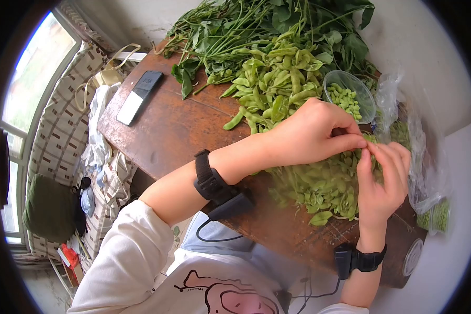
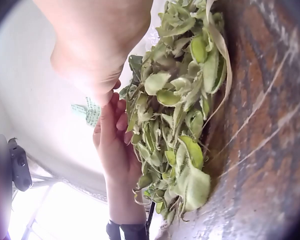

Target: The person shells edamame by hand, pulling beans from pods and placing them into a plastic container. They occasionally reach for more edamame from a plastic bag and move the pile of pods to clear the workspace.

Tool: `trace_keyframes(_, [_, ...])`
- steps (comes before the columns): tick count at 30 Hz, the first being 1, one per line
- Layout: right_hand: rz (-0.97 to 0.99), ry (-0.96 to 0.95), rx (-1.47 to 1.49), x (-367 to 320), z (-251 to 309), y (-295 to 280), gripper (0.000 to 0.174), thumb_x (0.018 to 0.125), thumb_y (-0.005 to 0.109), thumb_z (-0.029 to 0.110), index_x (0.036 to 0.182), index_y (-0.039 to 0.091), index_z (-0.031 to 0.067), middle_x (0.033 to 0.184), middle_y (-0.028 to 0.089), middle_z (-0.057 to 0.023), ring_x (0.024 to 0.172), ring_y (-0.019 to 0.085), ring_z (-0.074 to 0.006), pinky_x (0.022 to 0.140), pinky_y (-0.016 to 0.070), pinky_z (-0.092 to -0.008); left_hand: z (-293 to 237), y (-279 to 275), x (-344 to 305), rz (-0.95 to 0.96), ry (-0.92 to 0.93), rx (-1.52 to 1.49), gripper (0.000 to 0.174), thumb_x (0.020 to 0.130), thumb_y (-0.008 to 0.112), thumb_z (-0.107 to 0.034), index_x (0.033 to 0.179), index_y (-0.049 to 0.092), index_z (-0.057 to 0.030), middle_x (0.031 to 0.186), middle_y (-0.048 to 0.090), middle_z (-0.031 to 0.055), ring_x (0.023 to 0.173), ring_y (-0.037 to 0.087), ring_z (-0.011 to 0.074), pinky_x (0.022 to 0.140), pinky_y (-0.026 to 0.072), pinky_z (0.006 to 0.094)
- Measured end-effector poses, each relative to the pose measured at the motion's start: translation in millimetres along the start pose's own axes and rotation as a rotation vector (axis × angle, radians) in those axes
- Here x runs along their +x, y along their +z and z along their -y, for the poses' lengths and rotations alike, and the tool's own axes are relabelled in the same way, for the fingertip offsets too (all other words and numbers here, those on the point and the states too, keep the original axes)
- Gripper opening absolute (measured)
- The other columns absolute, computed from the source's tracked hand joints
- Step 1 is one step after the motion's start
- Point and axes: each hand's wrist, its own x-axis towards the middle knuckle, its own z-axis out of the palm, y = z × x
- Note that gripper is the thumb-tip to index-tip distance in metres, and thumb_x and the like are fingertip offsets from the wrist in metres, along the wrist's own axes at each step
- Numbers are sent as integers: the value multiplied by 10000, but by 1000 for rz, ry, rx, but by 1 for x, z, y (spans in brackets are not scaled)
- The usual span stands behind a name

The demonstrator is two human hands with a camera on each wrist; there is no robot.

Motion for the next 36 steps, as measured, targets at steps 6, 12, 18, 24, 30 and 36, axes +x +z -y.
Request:
trace_keyframes(6, [14, 31, 37, 0, 0, 0, 145, 807, 722, -78, 940, 683, -37, 927, 668, -103, 897, 591, -293, 837, 487, -390, 2, -2, -1, 9, -4, -11, 168, 855, 755, -169, 883, 751, -3, 750, 713, 138, 639, 690, 223, 608, 535, 315])
trace_keyframes(12, [-2, 13, 42, 1, 3, 2, 160, 809, 730, -72, 958, 690, -30, 938, 679, -102, 895, 596, -288, 840, 489, -390, 2, -3, -1, -7, 1, 7, 177, 852, 762, -177, 878, 752, -2, 754, 719, 135, 647, 693, 218, 611, 539, 315])
trace_keyframes(18, [-9, -26, -9, 0, 0, 1, 181, 800, 758, -69, 962, 695, -21, 923, 687, -86, 882, 593, -280, 822, 493, -387, 2, -1, 0, -32, 44, 27, 178, 842, 768, -181, 860, 745, -6, 743, 707, 132, 649, 689, 237, 612, 541, 329])
trace_keyframes(24, [-20, 7, 18, 0, 1, 3, 152, 812, 753, -70, 943, 696, -17, 908, 682, -82, 876, 586, -270, 815, 489, -374, 3, -2, 0, -35, 81, 72, 163, 835, 762, -165, 872, 742, -8, 768, 706, 129, 663, 685, 250, 625, 543, 341])
trace_keyframes(30, [-30, 60, 16, -2, 2, 3, 129, 833, 741, -54, 947, 706, -6, 908, 681, -75, 888, 591, -258, 835, 485, -367, 3, -2, -1, -26, 121, 47, 160, 837, 754, -156, 894, 741, -7, 798, 710, 129, 687, 691, 264, 637, 549, 345])
trace_keyframes(36, [-16, 75, 18, -1, 2, 2, 121, 842, 736, -46, 953, 707, -5, 914, 679, -75, 903, 597, -252, 847, 485, -361, 4, -1, -1, -29, 146, 39, 157, 828, 756, -137, 916, 739, -7, 827, 714, 133, 707, 695, 273, 648, 553, 349])
